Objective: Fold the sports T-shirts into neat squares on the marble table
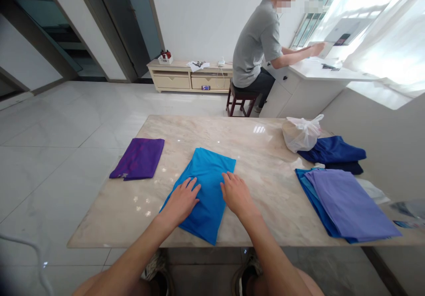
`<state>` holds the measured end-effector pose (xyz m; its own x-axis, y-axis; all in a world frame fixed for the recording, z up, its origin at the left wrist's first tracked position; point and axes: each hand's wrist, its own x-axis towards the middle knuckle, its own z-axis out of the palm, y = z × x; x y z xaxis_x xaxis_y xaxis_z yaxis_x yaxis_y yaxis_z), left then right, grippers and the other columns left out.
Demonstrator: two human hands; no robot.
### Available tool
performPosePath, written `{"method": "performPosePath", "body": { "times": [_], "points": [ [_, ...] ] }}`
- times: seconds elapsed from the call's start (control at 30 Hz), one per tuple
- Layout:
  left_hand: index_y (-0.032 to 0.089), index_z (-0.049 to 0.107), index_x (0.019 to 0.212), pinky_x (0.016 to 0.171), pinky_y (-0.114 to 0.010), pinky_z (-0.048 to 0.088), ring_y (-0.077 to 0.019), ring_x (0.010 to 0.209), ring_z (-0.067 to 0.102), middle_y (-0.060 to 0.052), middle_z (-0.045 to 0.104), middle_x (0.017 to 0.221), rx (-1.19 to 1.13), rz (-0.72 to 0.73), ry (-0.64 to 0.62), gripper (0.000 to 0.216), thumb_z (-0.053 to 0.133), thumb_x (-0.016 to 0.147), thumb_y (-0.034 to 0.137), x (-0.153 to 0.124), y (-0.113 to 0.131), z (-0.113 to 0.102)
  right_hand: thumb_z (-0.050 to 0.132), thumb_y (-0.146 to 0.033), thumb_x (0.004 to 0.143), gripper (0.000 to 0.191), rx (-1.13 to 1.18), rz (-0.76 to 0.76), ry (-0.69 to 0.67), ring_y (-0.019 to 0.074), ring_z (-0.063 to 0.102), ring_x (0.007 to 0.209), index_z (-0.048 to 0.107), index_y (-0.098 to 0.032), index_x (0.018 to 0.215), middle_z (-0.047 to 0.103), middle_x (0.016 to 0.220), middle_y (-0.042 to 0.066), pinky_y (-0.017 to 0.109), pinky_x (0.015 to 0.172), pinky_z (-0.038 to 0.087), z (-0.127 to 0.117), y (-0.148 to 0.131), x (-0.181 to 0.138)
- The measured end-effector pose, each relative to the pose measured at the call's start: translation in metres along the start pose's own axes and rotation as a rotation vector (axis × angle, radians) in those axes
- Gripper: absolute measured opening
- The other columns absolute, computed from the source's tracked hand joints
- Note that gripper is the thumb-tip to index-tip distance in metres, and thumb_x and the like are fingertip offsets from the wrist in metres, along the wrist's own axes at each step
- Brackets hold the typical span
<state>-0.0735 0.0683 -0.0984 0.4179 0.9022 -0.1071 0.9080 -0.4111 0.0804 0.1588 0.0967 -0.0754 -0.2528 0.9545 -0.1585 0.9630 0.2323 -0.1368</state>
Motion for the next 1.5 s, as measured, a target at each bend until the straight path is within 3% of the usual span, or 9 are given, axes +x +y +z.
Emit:
{"method": "performPosePath", "body": {
  "times": [0.13,0.27,0.5,0.67,0.8,1.1,1.3,1.4,1.5],
  "points": [
    [0.023,0.059,0.164,0.119,-0.052,0.057,-0.0389,0.157,0.054,-0.019,0.056,0.170,-0.015,-0.019,-0.004,0.055,0.064,0.109,0.025,0.007,-0.001,-0.001,0.039,-0.030,0.118,0.048,0.018,-0.011,0.001,0.0327,0.064,0.146,0.062,-0.015,0.158,0.064,0.161,0.018,0.041,0.119,0.050,-0.003,0.001,-0.002],
    [0.021,0.057,0.167,0.118,-0.056,0.056,-0.0451,0.157,0.053,-0.025,0.049,0.174,0.048,-0.185,-0.078,0.059,0.065,0.109,0.032,0.011,0.002,-0.007,0.043,-0.031,0.118,0.042,0.023,0.007,-0.027,0.0330,0.069,0.134,0.069,-0.015,0.146,0.071,0.150,0.019,0.041,0.111,0.054,-0.008,0.003,-0.004],
    [0.006,0.056,0.165,0.108,-0.053,0.059,-0.0483,0.144,0.064,-0.040,0.056,0.161,0.037,-0.264,-0.147,0.062,0.065,0.108,0.029,0.014,0.013,-0.021,0.041,-0.028,0.119,0.040,0.040,-0.024,0.031,0.0318,0.067,0.132,0.072,-0.016,0.141,0.071,0.145,0.018,0.040,0.109,0.052,-0.015,0.006,-0.006],
    [0.012,0.074,0.133,0.096,-0.045,0.061,-0.0390,0.114,0.079,-0.024,0.079,0.119,-0.079,-0.265,-0.180,0.034,0.056,0.113,0.031,0.006,0.019,-0.038,0.043,-0.028,0.118,0.037,0.069,0.065,0.003,0.0315,0.068,0.130,0.071,-0.015,0.139,0.072,0.140,0.018,0.036,0.099,0.052,-0.010,0.012,-0.006],
    [0.016,0.068,0.131,0.093,-0.039,0.059,-0.0350,0.122,0.074,-0.020,0.074,0.128,-0.112,-0.365,-0.098,0.024,0.057,0.112,0.026,0.006,-0.001,-0.043,0.048,-0.028,0.117,0.034,0.169,0.193,-0.031,0.0296,0.073,0.124,0.069,-0.013,0.138,0.076,0.135,0.018,0.033,0.091,0.051,0.001,0.021,-0.003],
    [0.011,0.064,0.132,0.096,-0.037,0.054,-0.0355,0.122,0.077,-0.021,0.079,0.123,-0.395,-0.490,-0.119,0.033,0.069,0.106,0.031,0.020,-0.036,-0.011,0.063,-0.017,0.108,0.026,0.413,0.294,-0.088,0.0226,0.077,0.111,0.067,-0.011,0.133,0.080,0.123,0.016,0.027,0.090,0.051,0.012,0.034,0.011],
    [0.016,0.074,0.107,0.081,-0.034,0.052,-0.0340,0.107,0.080,-0.015,0.084,0.110,-0.709,-0.545,-0.130,0.036,0.068,0.102,0.051,0.035,-0.041,0.007,0.066,-0.029,0.109,0.038,0.709,0.505,-0.258,0.0187,0.077,0.072,0.061,-0.010,0.141,0.081,0.088,0.007,0.025,0.065,0.053,0.014,0.038,0.016],
    [0.019,0.072,0.084,0.071,-0.032,0.050,-0.0344,0.099,0.080,-0.012,0.084,0.098,-0.890,-0.536,-0.148,0.041,0.070,0.096,0.058,0.038,-0.043,0.013,0.072,-0.038,0.104,0.024,0.727,0.480,-0.286,0.0192,0.072,0.063,0.075,-0.014,0.105,0.074,0.066,0.005,0.024,0.056,0.047,0.015,0.040,0.019],
    [0.021,0.068,0.071,0.061,-0.031,0.045,-0.0353,0.092,0.078,-0.013,0.082,0.087,-0.962,-0.559,-0.163,0.050,0.072,0.089,0.067,0.037,-0.045,0.019,0.077,-0.046,0.099,0.047,0.735,0.420,-0.299,0.0175,0.063,0.053,0.063,-0.020,0.063,0.064,0.054,0.004,0.026,0.054,0.042,0.018,0.042,0.022]
  ]
}}
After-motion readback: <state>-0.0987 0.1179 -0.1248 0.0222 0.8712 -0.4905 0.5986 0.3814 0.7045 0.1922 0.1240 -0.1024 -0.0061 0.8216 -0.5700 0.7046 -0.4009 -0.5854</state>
